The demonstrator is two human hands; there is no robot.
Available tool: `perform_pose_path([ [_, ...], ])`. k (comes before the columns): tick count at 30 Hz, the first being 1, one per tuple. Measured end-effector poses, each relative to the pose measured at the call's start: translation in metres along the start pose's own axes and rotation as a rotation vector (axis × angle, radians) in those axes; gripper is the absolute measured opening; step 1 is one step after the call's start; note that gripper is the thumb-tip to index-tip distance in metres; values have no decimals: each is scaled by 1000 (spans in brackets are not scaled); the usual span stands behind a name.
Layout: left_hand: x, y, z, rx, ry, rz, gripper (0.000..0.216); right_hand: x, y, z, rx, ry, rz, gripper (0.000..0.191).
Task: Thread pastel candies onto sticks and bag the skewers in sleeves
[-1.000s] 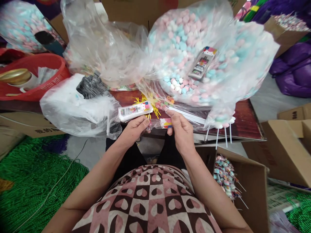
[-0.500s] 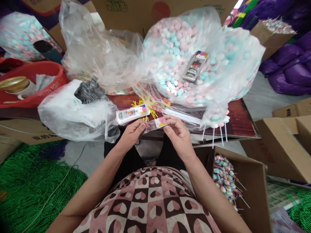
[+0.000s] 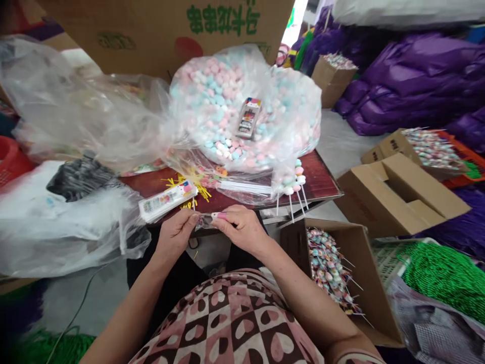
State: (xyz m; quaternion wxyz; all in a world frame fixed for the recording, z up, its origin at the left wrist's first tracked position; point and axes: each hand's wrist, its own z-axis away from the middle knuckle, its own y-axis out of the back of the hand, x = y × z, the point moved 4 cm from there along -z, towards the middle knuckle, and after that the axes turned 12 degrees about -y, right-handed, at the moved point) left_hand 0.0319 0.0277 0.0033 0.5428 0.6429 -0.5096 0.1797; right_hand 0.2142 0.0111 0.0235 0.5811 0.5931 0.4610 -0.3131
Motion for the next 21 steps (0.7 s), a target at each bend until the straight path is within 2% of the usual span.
perform_pose_path([
  [3, 0, -3, -3, 26, 51, 104, 31, 4, 37, 10, 112, -123, -62, 30],
  [6, -6, -6, -2, 59, 139, 204, 34, 32, 99, 24, 428, -343, -33, 30],
  [8, -12, -8, 0, 90, 191, 282, 34, 55, 139, 31, 613, -464, 141, 33],
  [9, -14, -9, 1, 106, 208, 321, 34, 66, 155, 32, 648, -537, 304, 32],
  [10, -15, -10, 2, 120, 218, 357, 33, 76, 167, 32, 649, -616, 483, 30],
  [12, -15, -12, 2, 131, 229, 405, 32, 92, 179, 26, 486, -712, 765, 30],
  [15, -16, -13, 1, 138, 235, 425, 31, 102, 180, 16, 289, -766, 988, 29],
  [18, -17, -11, 0, 148, 238, 411, 31, 104, 184, 11, 300, -847, 1042, 29],
  [21, -18, -9, -1, 175, 244, 441, 32, 108, 196, 15, 415, -914, 1022, 33],
])
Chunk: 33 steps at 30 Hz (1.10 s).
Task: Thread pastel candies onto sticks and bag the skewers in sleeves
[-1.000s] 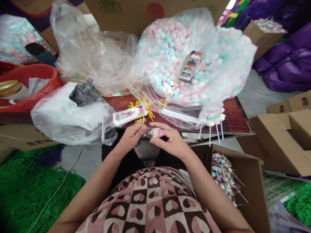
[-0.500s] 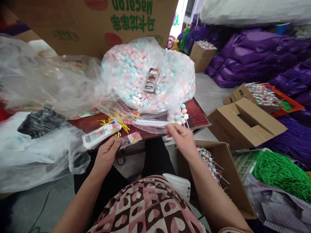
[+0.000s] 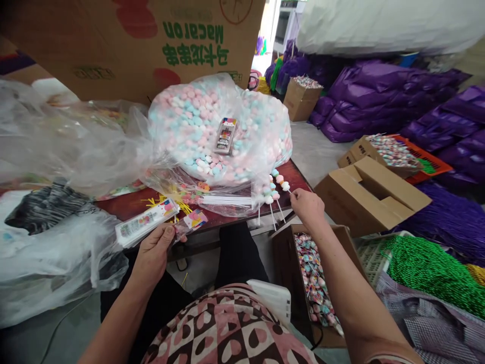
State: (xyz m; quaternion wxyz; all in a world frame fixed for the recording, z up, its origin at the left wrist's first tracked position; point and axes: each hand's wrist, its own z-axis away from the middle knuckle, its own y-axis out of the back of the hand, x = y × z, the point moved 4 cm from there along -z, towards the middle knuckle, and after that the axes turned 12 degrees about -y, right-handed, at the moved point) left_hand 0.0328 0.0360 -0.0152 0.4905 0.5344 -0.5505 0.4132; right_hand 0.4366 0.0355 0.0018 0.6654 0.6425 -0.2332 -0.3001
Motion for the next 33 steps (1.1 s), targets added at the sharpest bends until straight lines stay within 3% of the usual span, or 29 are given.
perform_pose_path([
  [3, 1, -1, -2, 34, 2, 121, 33, 19, 2, -4, 78, -85, -246, 30],
  [7, 0, -5, -3, 80, -17, 261, 32, 39, 6, 12, 74, -133, -942, 18],
  [10, -4, -9, -3, 72, -2, 356, 34, 36, 18, 40, 73, -93, -1227, 18],
  [12, -6, -10, -3, 53, -2, 388, 35, 23, 28, 63, -22, 28, -1345, 19],
  [17, -12, -7, 2, 3, -27, 391, 36, -21, 38, 110, -293, 341, -1166, 14],
  [21, -20, 1, 5, 15, -28, 312, 39, -40, 35, 121, -368, 488, -1023, 18],
  [29, -9, 8, 4, -65, -50, 18, 46, -37, 28, 119, -367, 503, -882, 23],
  [33, 8, 10, -1, -167, -164, -95, 38, -32, 27, 114, -321, 479, -845, 19],
])
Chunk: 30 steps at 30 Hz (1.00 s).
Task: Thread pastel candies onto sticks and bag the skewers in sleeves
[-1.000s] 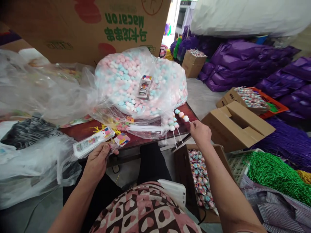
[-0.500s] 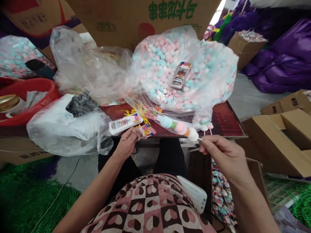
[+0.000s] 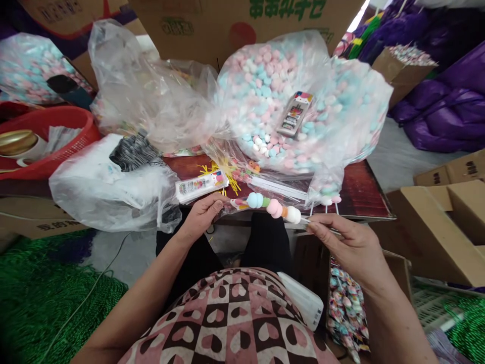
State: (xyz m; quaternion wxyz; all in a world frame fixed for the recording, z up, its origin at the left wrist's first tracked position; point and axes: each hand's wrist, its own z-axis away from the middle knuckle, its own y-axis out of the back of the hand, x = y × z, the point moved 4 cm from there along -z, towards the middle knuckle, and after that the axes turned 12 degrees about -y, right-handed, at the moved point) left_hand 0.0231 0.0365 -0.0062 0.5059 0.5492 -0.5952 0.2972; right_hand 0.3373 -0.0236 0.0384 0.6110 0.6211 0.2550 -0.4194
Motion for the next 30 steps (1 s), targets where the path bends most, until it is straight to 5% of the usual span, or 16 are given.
perform_pose_path([
  [5, 7, 6, -5, -73, -75, -60, 36, -4, 7, -4, -94, -35, -62, 27],
  [9, 1, 6, 0, -35, -21, -23, 37, -7, 10, -3, -25, -39, -208, 29],
  [15, -7, 4, 4, 7, -9, 30, 36, 0, -1, 4, -88, -120, -331, 20],
  [24, 3, 3, 0, -98, -114, -17, 35, 0, -4, 4, -206, -124, -337, 19],
  [30, 1, -2, 1, -101, -115, -18, 34, -12, -12, 2, -204, -104, -557, 20],
])
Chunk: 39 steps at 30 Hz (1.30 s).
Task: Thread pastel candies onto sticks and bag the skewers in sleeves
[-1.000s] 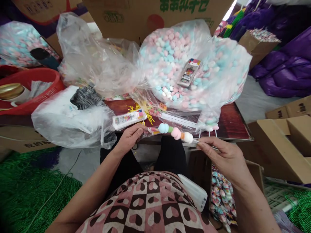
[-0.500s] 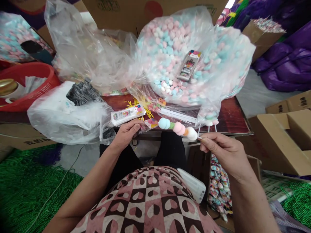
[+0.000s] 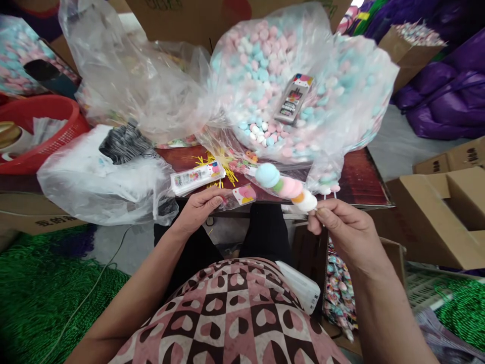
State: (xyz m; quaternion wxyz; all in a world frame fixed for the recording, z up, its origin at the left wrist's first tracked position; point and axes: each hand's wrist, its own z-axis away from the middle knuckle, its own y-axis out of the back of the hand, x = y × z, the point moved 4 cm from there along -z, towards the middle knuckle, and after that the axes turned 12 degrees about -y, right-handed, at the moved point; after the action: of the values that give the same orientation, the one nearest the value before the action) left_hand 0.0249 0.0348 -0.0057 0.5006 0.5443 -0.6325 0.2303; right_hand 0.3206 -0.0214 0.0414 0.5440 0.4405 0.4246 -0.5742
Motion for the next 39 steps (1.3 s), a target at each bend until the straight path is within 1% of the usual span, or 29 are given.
perform_pose_path([
  [2, 0, -4, 0, -15, -1, -3, 34, -6, -14, -5, -5, 49, -48, 17],
  [5, 0, -10, -2, -37, -15, -25, 35, -11, -41, -14, -49, 141, -76, 12],
  [8, 2, -14, -3, -57, -49, -75, 34, -12, -64, -22, -74, 198, -67, 13],
  [10, 4, -14, -2, -59, -76, -124, 34, -11, -73, -25, -95, 209, -47, 15],
  [12, 5, -14, -1, -43, -102, -180, 33, -11, -78, -26, -107, 198, -22, 16],
  [16, 5, -15, 0, -20, -160, -304, 35, -8, -81, -28, -123, 106, -49, 19],
  [17, 6, -16, 0, -25, -181, -333, 35, -6, -83, -29, -154, 68, -75, 20],
  [22, 8, -21, 3, -17, -259, -479, 37, 14, -103, -27, -398, -159, -183, 19],
  [24, 8, -23, 5, -8, -263, -522, 38, 22, -108, -26, -420, -207, -205, 19],
  [26, 9, -25, 7, 9, -257, -533, 37, 26, -108, -26, -392, -192, -191, 20],
  [28, 8, -25, 7, 36, -230, -519, 37, 28, -106, -25, -355, -141, -162, 19],
  [32, 4, -18, 6, 95, -101, -420, 36, 20, -97, -25, -289, -89, -198, 19],
  [36, -3, -1, 9, 191, 58, -158, 35, 4, -75, -22, -179, -73, -284, 20],
  [39, -11, 8, 16, 253, 197, 82, 37, -1, -54, -19, -108, -27, -255, 19],
])
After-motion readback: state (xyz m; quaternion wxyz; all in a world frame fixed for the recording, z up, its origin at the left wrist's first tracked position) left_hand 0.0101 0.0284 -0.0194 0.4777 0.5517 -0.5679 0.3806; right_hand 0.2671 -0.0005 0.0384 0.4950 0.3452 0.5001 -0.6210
